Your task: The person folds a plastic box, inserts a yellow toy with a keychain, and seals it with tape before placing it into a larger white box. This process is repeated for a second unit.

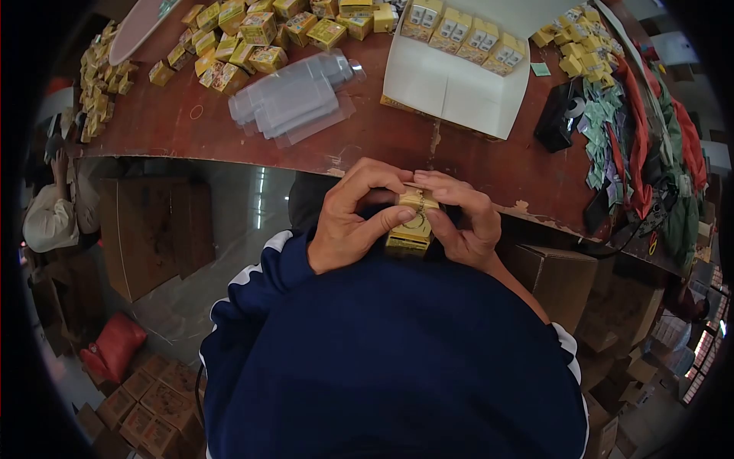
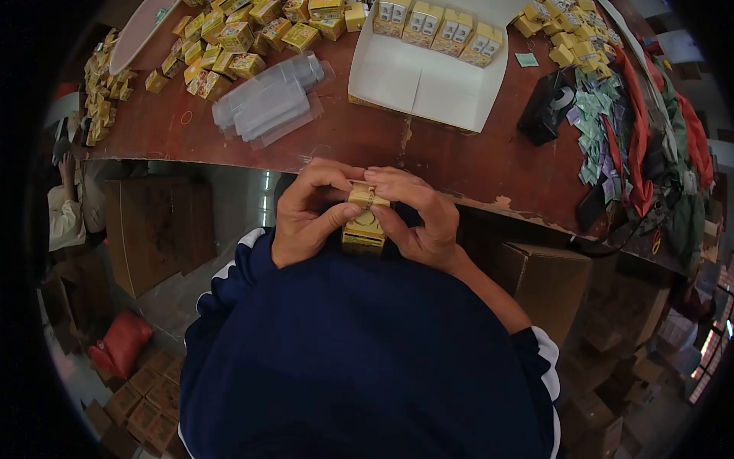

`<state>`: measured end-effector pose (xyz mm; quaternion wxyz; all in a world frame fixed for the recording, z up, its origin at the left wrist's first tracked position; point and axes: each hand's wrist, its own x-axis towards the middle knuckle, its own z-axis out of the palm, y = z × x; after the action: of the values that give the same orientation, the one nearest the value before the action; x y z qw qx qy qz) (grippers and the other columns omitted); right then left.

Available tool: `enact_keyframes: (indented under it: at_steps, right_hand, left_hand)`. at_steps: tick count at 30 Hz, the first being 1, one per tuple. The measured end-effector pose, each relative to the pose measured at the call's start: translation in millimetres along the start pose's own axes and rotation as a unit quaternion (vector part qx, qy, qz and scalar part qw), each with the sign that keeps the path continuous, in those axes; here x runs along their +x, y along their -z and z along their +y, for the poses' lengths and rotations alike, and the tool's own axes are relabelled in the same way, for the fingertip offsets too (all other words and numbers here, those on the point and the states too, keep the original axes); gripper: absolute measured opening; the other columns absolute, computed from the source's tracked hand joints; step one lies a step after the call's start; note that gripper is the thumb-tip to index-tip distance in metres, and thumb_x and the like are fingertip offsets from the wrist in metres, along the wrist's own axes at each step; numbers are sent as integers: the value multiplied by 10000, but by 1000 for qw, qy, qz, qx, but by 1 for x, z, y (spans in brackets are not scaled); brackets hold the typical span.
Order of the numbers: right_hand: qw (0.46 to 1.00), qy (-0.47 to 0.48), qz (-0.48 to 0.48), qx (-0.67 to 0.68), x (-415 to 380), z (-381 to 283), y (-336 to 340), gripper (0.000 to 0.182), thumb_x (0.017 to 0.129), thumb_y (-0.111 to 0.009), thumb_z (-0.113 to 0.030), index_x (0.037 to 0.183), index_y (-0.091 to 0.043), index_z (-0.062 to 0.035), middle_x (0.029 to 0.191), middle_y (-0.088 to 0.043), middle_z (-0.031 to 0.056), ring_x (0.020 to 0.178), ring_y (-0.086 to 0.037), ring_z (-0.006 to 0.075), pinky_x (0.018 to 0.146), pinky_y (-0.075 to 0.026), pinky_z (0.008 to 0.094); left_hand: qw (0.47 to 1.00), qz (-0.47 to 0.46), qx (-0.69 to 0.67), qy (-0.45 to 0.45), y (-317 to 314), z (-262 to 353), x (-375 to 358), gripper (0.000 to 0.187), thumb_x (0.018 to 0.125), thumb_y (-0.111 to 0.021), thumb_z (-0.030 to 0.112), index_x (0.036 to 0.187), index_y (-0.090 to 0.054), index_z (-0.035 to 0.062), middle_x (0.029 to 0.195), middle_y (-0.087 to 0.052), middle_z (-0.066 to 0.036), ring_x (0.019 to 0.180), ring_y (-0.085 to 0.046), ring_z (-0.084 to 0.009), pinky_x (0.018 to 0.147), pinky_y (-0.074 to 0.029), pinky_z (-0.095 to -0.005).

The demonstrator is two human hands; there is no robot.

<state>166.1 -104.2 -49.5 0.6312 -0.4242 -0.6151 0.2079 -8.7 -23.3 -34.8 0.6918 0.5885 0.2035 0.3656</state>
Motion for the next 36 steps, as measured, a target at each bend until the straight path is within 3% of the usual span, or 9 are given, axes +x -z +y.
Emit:
enact_keyframes:
  at_steps: [9, 12, 14, 16, 18, 21, 24, 26, 36]
  right_hand:
    - [997, -34, -38, -58, 4, -12, 5, 228, 834, -723, 52, 1039, -626, 32, 1174, -664, 230, 1133, -656, 329, 993, -518, 419]
    - [998, -49, -33, 21, 2, -8, 2, 208, 839, -717, 55, 1012, -605, 25, 1147, -672, 210, 1130, -653, 326, 991, -515, 416]
    - [985, -115, 44, 119, 0, -11, -4, 201, 843, -713, 59, 981, -575, 12, 1097, -679, 180, 1110, -648, 309, 983, -508, 408]
    - [987, -110, 21, 116, -1, -8, -1, 194, 852, -704, 57, 975, -564, 7, 1091, -677, 169, 1108, -640, 299, 981, -503, 403]
    - [988, -105, -1, 112, 0, -5, 5, 188, 861, -696, 54, 969, -552, 3, 1085, -675, 158, 1106, -631, 289, 980, -498, 398]
    - [975, -135, -42, 170, 3, -6, 12, 184, 869, -701, 33, 986, -565, -2, 1097, -668, 146, 1108, -615, 256, 980, -488, 378]
    - [966, -219, -91, 106, 19, -23, 13, 187, 873, -717, -1, 992, -573, -5, 1120, -660, 140, 1107, -620, 218, 982, -494, 352]
    - [922, -359, -49, 135, 32, -41, 9, 180, 866, -734, -21, 966, -587, 0, 1100, -667, 137, 1089, -630, 179, 961, -512, 321]
    - [917, -368, -97, 119, 48, -41, 21, 109, 854, -735, -26, 887, -646, 27, 999, -706, 130, 948, -664, 147, 861, -536, 279]
  left_hand:
    - [1000, -8, 10, 1, 2, 1, 0, 150, 886, -713, 12, 1024, -670, -26, 1194, -567, -131, 1067, -637, -176, 911, -552, -297]
    - [1000, 11, -12, 1, -1, 2, 2, 128, 894, -702, 9, 1012, -668, -25, 1161, -580, -131, 1053, -641, -178, 910, -550, -294]
    - [998, 31, -44, 27, -5, 3, 0, 120, 892, -707, 18, 997, -665, -22, 1136, -587, -129, 1038, -645, -182, 912, -549, -296]
    - [994, 51, -76, 52, -5, 6, 1, 115, 890, -712, 28, 983, -662, -20, 1111, -593, -128, 1024, -648, -186, 914, -549, -298]
    - [999, -8, 22, 41, 1, 9, 3, 132, 874, -734, 43, 969, -659, -10, 1081, -608, -124, 1001, -651, -193, 899, -554, -303]
    - [999, -33, 36, 14, 8, 9, 5, 145, 851, -757, 49, 959, -673, 1, 1030, -623, -98, 979, -649, -168, 853, -562, -281]
    - [989, -76, 113, 48, 17, 18, 11, 160, 865, -752, 77, 988, -680, 5, 1056, -637, -94, 978, -639, -155, 848, -521, -265]
    - [990, -75, 104, 65, 13, 29, 14, 152, 865, -753, 79, 985, -693, 7, 1033, -644, -88, 947, -642, -149, 833, -519, -265]
    - [985, -62, 155, 37, 10, 36, 19, 96, 852, -741, 52, 938, -748, 12, 893, -685, -76, 858, -639, -139, 767, -487, -257]
